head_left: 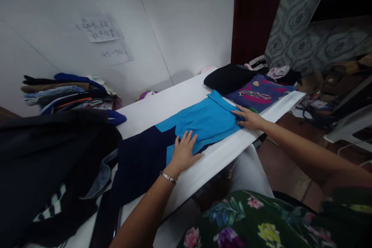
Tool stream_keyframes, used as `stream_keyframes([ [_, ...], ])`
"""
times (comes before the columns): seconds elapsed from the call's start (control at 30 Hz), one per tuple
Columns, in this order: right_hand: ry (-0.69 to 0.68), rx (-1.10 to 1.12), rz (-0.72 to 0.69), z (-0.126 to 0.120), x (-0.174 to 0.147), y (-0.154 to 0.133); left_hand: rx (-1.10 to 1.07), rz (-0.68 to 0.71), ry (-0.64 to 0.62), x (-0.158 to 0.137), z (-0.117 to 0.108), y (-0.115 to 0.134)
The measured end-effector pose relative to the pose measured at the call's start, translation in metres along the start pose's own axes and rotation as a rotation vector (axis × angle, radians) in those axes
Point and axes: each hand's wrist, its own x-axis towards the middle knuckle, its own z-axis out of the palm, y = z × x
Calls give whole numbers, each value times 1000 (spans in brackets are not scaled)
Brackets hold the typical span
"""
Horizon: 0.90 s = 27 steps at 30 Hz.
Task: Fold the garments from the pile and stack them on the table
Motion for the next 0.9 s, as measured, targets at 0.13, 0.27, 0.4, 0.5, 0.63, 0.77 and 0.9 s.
stream_keyframes([
  [0.13, 34, -58, 17, -3, 11, 9, 1, -23, -52, -3, 8, 0],
  [0.27, 91, -57, -80, -12, 25, 26, -4, -5, -74, -4, 9, -1],
  [0.4, 66, -67, -65, -5, 22, 34, -20, 15, -95, -6, 11, -1],
  [0.5, 59, -91, -21, 5, 13, 34, -38, 41, -61, -8, 13, -4],
  [0.63, 92, -111, -3, 0, 2, 24, -124, 42, -73, -7, 13, -9],
  [0.77, 199, -112, -119, -10, -14, -5, -187, 1, -98, -4, 11, -11],
  [0.9, 117, -117, -220, -6, -28, -24, -208, -12, -78, -3, 9, -9],
])
